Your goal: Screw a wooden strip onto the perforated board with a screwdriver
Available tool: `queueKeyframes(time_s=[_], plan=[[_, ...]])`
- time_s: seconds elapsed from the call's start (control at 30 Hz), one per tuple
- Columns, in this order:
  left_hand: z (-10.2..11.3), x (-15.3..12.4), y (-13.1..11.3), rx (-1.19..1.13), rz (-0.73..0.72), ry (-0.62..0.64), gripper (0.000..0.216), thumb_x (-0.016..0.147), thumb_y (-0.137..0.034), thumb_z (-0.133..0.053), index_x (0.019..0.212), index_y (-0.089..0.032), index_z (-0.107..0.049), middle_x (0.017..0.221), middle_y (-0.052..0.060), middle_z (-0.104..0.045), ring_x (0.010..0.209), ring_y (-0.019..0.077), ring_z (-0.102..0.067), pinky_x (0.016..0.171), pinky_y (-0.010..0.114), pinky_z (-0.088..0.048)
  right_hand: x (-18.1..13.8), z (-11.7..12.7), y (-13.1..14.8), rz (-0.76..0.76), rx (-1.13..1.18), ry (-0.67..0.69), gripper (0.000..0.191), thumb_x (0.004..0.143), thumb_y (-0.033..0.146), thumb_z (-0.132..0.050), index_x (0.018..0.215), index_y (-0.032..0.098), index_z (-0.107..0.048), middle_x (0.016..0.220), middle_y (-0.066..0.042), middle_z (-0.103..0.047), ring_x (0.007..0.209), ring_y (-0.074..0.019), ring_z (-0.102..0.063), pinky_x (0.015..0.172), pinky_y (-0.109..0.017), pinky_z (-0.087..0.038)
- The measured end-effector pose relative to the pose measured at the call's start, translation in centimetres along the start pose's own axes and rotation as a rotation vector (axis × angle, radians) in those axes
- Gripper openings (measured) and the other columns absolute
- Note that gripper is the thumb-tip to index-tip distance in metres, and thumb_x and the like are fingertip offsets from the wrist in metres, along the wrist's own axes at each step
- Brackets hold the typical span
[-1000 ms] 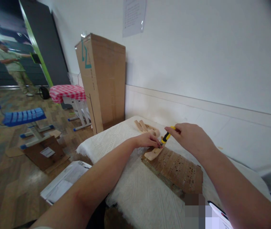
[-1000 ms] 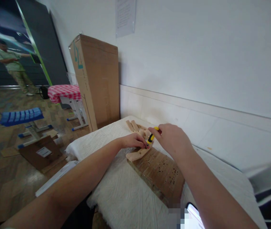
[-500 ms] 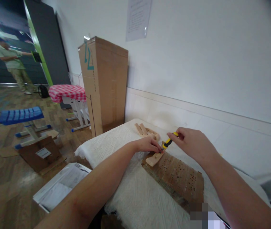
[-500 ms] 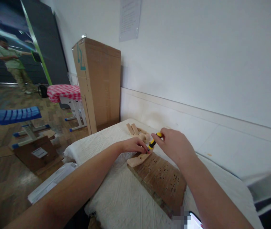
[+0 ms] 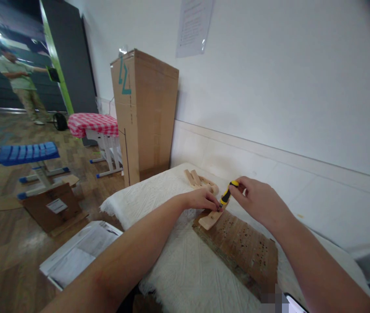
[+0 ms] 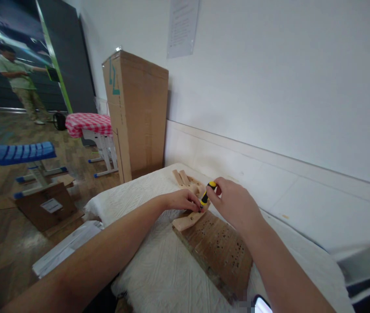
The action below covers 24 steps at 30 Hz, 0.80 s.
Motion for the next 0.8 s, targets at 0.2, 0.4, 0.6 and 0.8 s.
queueKeyframes(time_s=[0.2,0.4,0.6,0.8], plan=[[0.1,0.0,0.2,0.008,-0.031,0.024,0.014,0.074,-0.015,-0.063,0.084,-0.017,-0.073,0.076,-0.001,-0.067,0.069,0.0094,-0.055,0.069,0.021,-0.042,0.1,0.2,-0.2,-0.030,0.155,-0.064,0.026,0.082,0.031,-0.044,0.097,0.018,-0.060,0.074,-0.004,-0.066,0.062,-0.0168,-0.059,0.060,-0.028,-0.042],[0.1,0.2,0.3,0.020,-0.030,0.026,0.015,0.074,-0.018,-0.065,0.086,-0.019,-0.074,0.081,0.000,-0.069,0.074,0.0104,-0.058,0.074,0.021,-0.043,0.0,0.7,-1.4,-0.137,0.157,-0.021,0.022,0.079,0.042,-0.049,0.077,0.022,-0.060,0.059,0.001,-0.061,0.053,-0.0154,-0.056,0.053,-0.027,-0.039],[0.0,0.3,0.4,0.021,-0.038,0.038,0.017,0.075,-0.019,-0.064,0.088,-0.018,-0.073,0.085,0.001,-0.070,0.075,0.0103,-0.059,0.074,0.021,-0.043,0.1,0.6,-1.5,-0.116,0.031,-0.049,0.033,0.083,0.050,-0.047,0.071,0.021,-0.057,0.057,-0.001,-0.059,0.050,-0.0156,-0.052,0.049,-0.027,-0.035],[0.2,0.4,0.7,0.070,-0.021,0.025,0.018,0.073,-0.019,-0.064,0.089,-0.017,-0.073,0.084,0.000,-0.070,0.075,0.0102,-0.058,0.074,0.021,-0.043,0.1,0.4,-1.0,0.014,0.197,-0.004,0.032,0.084,0.041,-0.048,0.099,0.018,-0.063,0.079,-0.004,-0.069,0.063,-0.0159,-0.061,0.060,-0.026,-0.044]])
Point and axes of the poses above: each hand's wrist, its own x-axis towards the middle knuckle, its own z-axis out of the back of the hand, y = z × x, the point moved 7 cm from there along x, towards the middle knuckle
